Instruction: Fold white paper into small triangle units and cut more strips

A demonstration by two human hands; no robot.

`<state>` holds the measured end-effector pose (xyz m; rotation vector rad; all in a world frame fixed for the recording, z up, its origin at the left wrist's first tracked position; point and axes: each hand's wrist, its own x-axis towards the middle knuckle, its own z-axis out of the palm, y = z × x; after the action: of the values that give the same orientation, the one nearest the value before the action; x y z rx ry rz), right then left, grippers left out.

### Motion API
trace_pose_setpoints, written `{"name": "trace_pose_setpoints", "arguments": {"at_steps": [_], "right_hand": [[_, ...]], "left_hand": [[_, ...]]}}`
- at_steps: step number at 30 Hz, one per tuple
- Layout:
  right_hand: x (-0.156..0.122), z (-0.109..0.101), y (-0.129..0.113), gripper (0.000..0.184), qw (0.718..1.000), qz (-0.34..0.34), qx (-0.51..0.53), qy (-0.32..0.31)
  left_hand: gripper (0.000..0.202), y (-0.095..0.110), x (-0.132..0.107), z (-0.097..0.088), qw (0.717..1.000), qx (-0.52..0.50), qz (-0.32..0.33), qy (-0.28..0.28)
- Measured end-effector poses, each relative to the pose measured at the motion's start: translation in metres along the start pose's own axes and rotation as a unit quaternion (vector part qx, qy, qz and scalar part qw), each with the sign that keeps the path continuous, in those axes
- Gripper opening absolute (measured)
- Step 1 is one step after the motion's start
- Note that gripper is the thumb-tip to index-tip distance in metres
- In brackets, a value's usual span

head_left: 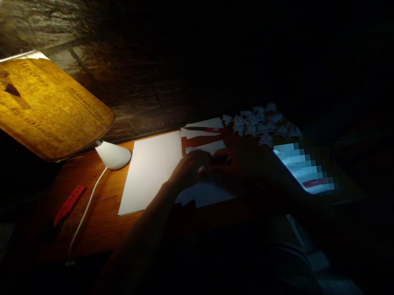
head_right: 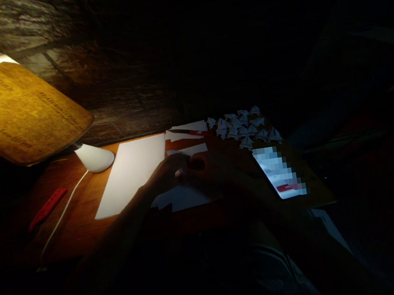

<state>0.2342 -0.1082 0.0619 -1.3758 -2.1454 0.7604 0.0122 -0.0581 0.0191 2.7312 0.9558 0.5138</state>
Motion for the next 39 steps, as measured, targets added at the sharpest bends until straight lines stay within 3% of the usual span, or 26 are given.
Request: {"name": "trace_pose_setpoints", "arguments": {"at_steps": [2, 5, 8, 12, 16, 21, 24, 28, 34, 36, 39], "right_hand": [[0.015, -0.01, 0.005, 0.032, 0.996, 0.045, -0.038, 0.06], [0.045, -0.019, 0.018, 0.027, 0.969, 0.099, -0.152, 0.169], [0.073, -0.019, 0.031, 0.029, 0.951, 0.087, -0.251, 0.159], [0.093, -0.009, 0.042, 0.036, 0.94, 0.098, -0.31, 0.106], [0.1, -0.001, 0.045, 0.037, 0.938, 0.087, -0.318, 0.103], [0.092, -0.005, 0.035, 0.04, 0.942, 0.129, -0.278, 0.138], [0.059, -0.014, 0.02, 0.04, 0.941, 0.166, -0.236, 0.177], [-0.027, -0.017, 0.001, 0.043, 0.945, 0.146, -0.18, 0.229], [-0.159, 0.028, 0.01, 0.033, 0.941, 0.16, -0.117, 0.276], [-0.182, 0.04, 0.014, 0.032, 0.943, 0.161, -0.127, 0.263], [-0.195, 0.044, 0.015, 0.03, 0.949, 0.148, -0.143, 0.241]], "left_hand": [[0.043, -0.002, -0.001, 0.002, 1.0, -0.014, -0.012, -0.023], [0.067, -0.005, -0.002, 0.004, 0.999, -0.024, 0.01, -0.043], [0.083, -0.006, -0.003, 0.004, 0.997, -0.007, 0.024, -0.071], [0.095, -0.004, -0.006, 0.005, 0.99, 0.037, 0.028, -0.132], [0.104, -0.006, -0.008, 0.011, 0.988, 0.05, 0.035, -0.144], [0.096, -0.012, -0.008, 0.016, 0.99, 0.057, 0.032, -0.128], [0.091, -0.01, -0.007, 0.011, 0.99, 0.054, 0.031, -0.129], [0.093, -0.003, -0.006, 0.004, 0.991, 0.057, 0.017, -0.123], [0.102, -0.001, -0.007, 0.004, 0.989, 0.06, 0.041, -0.132], [0.1, -0.003, -0.008, 0.005, 0.99, 0.056, 0.045, -0.125], [0.098, -0.006, -0.008, 0.008, 0.991, 0.048, 0.046, -0.118]]}}
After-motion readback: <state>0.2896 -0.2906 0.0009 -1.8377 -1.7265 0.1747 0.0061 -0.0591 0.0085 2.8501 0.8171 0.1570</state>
